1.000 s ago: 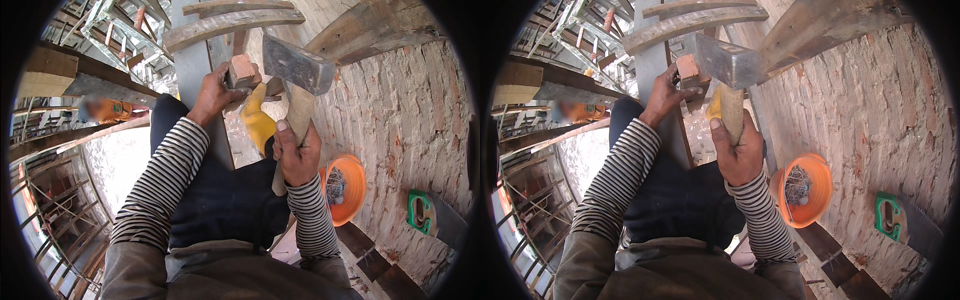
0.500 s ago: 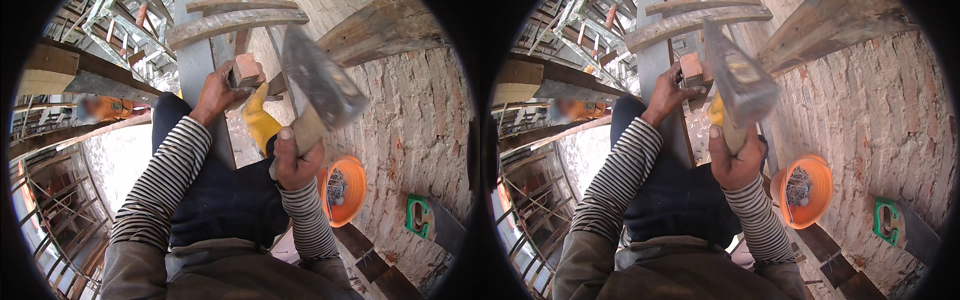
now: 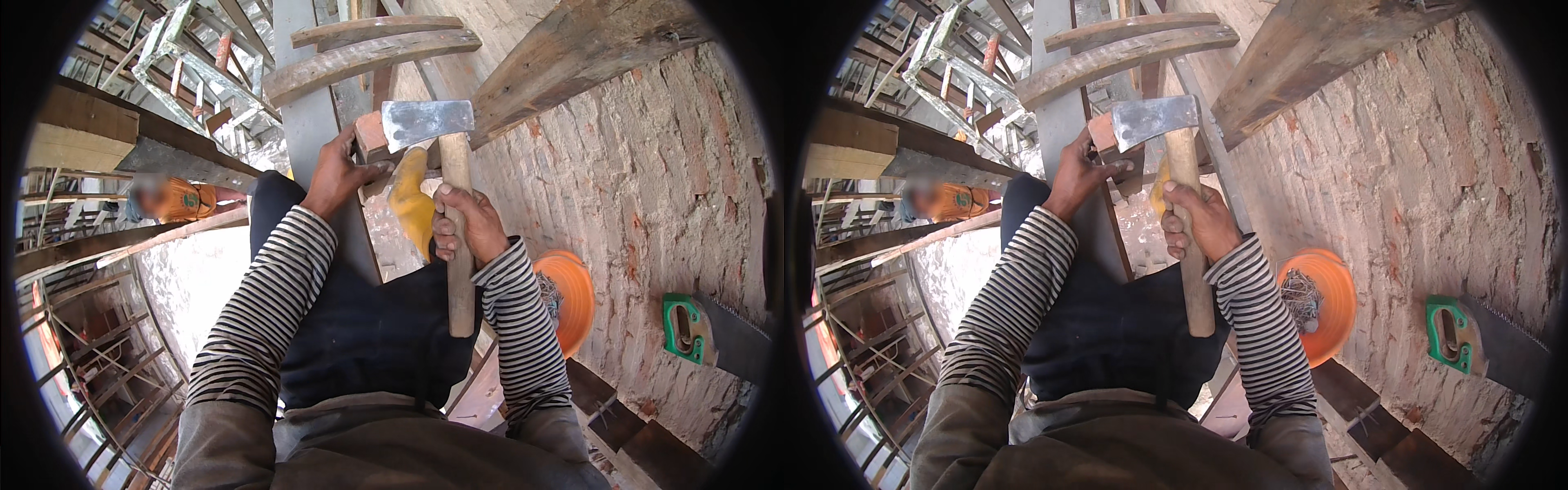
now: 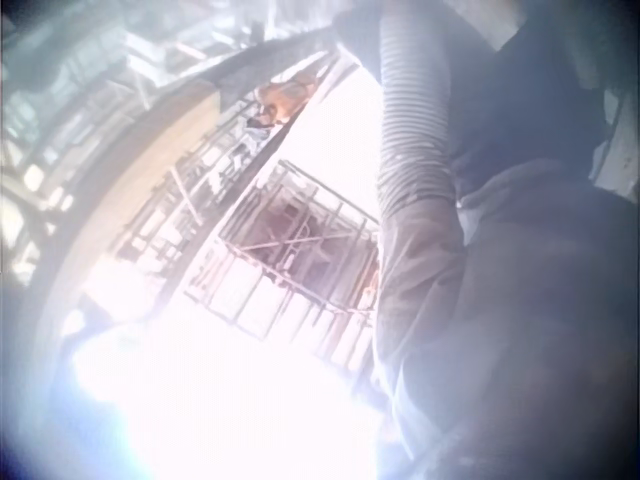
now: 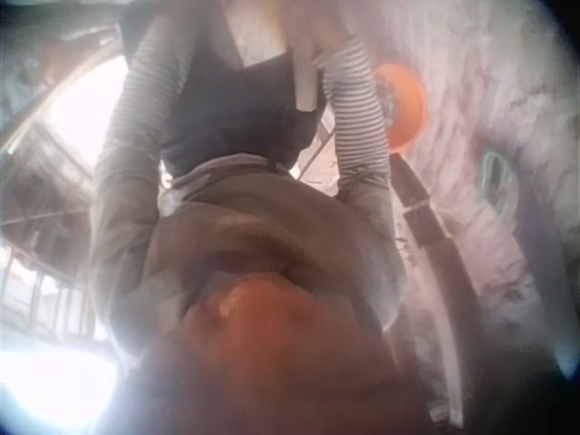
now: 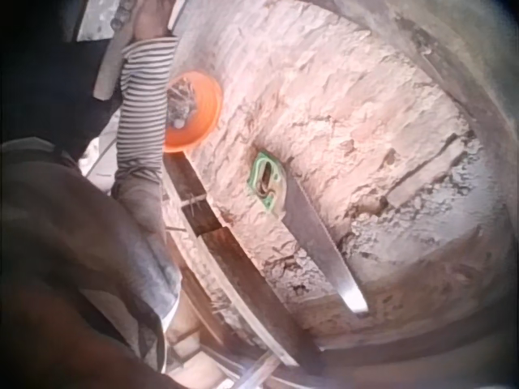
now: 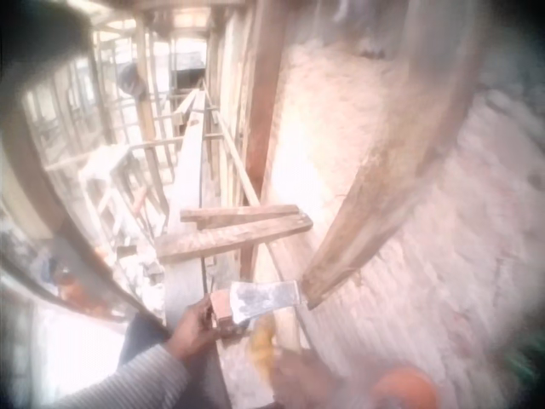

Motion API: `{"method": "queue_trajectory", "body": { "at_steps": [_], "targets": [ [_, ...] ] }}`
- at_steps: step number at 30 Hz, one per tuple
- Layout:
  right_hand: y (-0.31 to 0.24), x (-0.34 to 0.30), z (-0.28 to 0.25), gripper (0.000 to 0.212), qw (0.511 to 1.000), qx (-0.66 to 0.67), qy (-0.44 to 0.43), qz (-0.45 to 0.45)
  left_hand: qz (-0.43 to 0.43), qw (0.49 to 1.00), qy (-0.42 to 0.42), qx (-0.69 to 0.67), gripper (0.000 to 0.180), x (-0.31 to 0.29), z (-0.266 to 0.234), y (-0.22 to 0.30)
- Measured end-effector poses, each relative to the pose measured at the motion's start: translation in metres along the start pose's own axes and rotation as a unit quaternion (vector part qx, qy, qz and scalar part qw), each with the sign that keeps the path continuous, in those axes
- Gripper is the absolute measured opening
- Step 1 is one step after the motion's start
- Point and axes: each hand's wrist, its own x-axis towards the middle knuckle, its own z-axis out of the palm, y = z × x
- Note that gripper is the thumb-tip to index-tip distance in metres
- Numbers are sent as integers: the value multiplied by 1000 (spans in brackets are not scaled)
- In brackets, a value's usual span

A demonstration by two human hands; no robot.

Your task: The person hits a wooden block with the blunt side of a hand-axe to secure it against a larger beam on a construction site.

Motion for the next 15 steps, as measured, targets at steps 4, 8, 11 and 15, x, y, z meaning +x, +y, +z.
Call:
{"method": "queue_trajectory", "body": {
  "at_steps": [4,8,11,15],
  "targets": [
    [14,-7,20,29,991,-81,23,-99,9,998,18,52,76,-5,-8,-12],
    [32,-13,26,30,928,-220,77,-290,15,999,19,36,76,-3,-2,-10],
    [36,-12,29,29,891,-284,103,-338,20,998,21,47,77,-5,-4,-7],
    [42,-2,31,29,879,-300,104,-355,20,998,38,54,74,0,-3,-17]
  ]
}}
